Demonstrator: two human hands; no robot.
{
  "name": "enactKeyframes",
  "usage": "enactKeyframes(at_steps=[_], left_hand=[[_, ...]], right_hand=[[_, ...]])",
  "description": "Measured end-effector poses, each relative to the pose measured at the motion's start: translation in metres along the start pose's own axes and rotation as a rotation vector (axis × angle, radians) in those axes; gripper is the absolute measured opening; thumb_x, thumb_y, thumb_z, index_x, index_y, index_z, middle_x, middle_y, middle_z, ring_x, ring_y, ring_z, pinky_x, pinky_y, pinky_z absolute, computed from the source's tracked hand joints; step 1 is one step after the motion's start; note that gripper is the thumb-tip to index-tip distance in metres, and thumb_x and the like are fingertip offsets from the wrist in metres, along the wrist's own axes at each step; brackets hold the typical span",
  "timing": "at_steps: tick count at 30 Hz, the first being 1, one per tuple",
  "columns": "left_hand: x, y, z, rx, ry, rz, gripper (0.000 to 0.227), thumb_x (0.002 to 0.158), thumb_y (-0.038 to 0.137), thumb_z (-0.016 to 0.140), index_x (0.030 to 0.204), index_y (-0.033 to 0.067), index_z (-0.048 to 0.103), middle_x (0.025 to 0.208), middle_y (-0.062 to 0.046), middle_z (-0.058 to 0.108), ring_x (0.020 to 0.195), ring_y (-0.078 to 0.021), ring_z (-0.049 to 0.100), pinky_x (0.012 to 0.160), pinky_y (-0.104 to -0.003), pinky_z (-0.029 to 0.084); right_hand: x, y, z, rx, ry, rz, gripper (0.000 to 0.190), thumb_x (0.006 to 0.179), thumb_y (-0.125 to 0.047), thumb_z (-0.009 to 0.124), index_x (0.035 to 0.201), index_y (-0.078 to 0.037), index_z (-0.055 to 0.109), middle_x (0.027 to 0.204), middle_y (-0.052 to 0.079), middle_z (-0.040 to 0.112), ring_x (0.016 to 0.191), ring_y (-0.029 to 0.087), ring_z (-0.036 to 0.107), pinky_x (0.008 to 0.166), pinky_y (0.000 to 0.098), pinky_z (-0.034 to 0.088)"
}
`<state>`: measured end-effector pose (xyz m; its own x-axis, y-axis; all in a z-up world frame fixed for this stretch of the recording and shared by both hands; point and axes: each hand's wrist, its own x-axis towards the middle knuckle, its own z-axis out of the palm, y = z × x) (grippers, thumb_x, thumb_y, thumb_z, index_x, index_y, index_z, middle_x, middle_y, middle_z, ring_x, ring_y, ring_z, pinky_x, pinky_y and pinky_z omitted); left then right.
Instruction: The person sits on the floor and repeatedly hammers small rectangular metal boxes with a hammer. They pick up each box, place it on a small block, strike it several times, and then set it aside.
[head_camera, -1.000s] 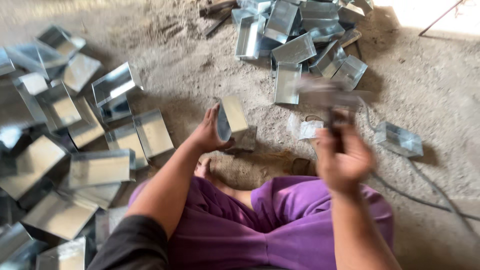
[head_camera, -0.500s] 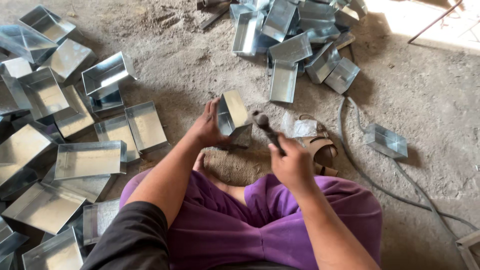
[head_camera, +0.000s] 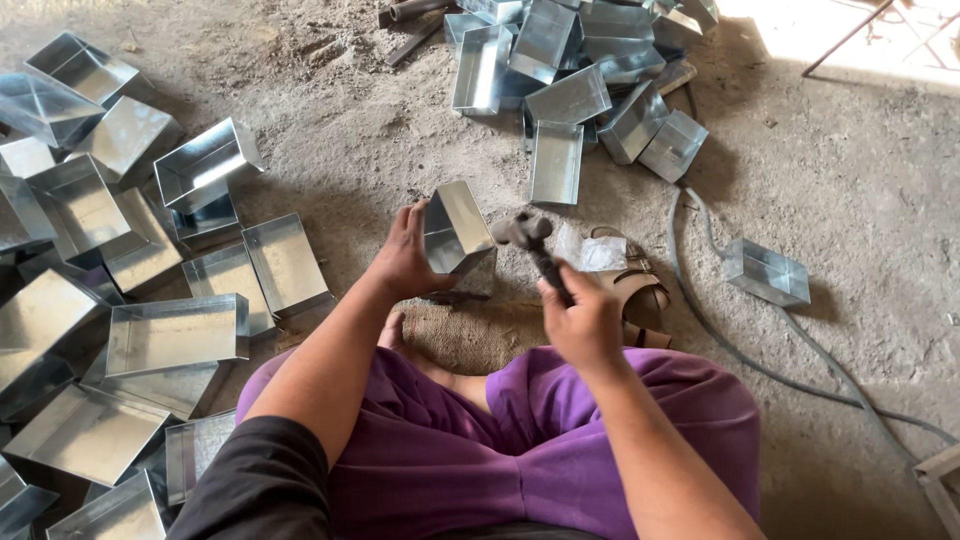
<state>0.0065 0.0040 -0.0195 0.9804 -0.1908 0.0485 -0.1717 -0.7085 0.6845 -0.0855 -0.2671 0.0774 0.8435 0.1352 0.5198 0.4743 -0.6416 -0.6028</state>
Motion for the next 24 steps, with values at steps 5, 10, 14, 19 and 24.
enactKeyframes(at_steps=[5,10,14,19,24], left_hand=[[-0.002,-0.018,-0.029,-0.187,-0.233,-0.204,0.141,0.056,0.042,0.089,0.167,0.025,0.004,0.153,-0.02,0.046,0.134,-0.0383,0.052,0.112,-0.046,0.043],[-0.007,-0.059,-0.033,-0.437,-0.417,-0.617,0.145,0.063,0.053,0.084,0.164,0.0171,-0.013,0.147,-0.031,0.055,0.132,-0.0367,0.06,0.111,-0.045,0.047],[-0.006,-0.077,-0.034,-0.555,-0.395,-0.711,0.142,0.065,0.055,0.083,0.163,0.0137,-0.012,0.147,-0.032,0.052,0.134,-0.0387,0.057,0.108,-0.049,0.048],[-0.006,-0.084,-0.032,-0.529,-0.394,-0.702,0.143,0.064,0.058,0.083,0.164,0.0152,-0.01,0.15,-0.032,0.051,0.138,-0.0385,0.054,0.112,-0.049,0.044],[-0.009,-0.066,-0.042,-0.254,-0.316,-0.379,0.135,0.073,0.066,0.088,0.167,0.0143,0.006,0.165,-0.026,0.03,0.15,-0.0375,0.033,0.123,-0.052,0.028]], right_hand=[[0.013,-0.004,-0.036,0.207,0.089,0.144,0.019,0.099,-0.017,0.067,0.105,0.0,0.072,0.068,0.006,0.066,0.051,0.012,0.06,0.042,0.0247,0.046],[0.024,-0.005,-0.087,0.44,0.456,-0.223,0.013,0.114,-0.015,0.066,0.106,-0.005,0.067,0.078,0.008,0.066,0.057,0.01,0.061,0.053,0.0251,0.049],[0.022,0.004,-0.058,0.48,0.613,-0.244,0.014,0.109,-0.015,0.066,0.102,-0.003,0.067,0.079,0.009,0.066,0.062,0.013,0.063,0.057,0.0275,0.05],[-0.002,0.033,0.051,0.194,0.166,-0.13,0.016,0.102,-0.016,0.066,0.097,-0.001,0.067,0.08,0.01,0.066,0.069,0.017,0.065,0.061,0.0305,0.051],[0.0,0.057,0.061,0.107,-0.049,0.379,0.015,0.095,-0.016,0.068,0.099,-0.002,0.071,0.064,0.007,0.064,0.057,0.014,0.061,0.053,0.0353,0.047]])
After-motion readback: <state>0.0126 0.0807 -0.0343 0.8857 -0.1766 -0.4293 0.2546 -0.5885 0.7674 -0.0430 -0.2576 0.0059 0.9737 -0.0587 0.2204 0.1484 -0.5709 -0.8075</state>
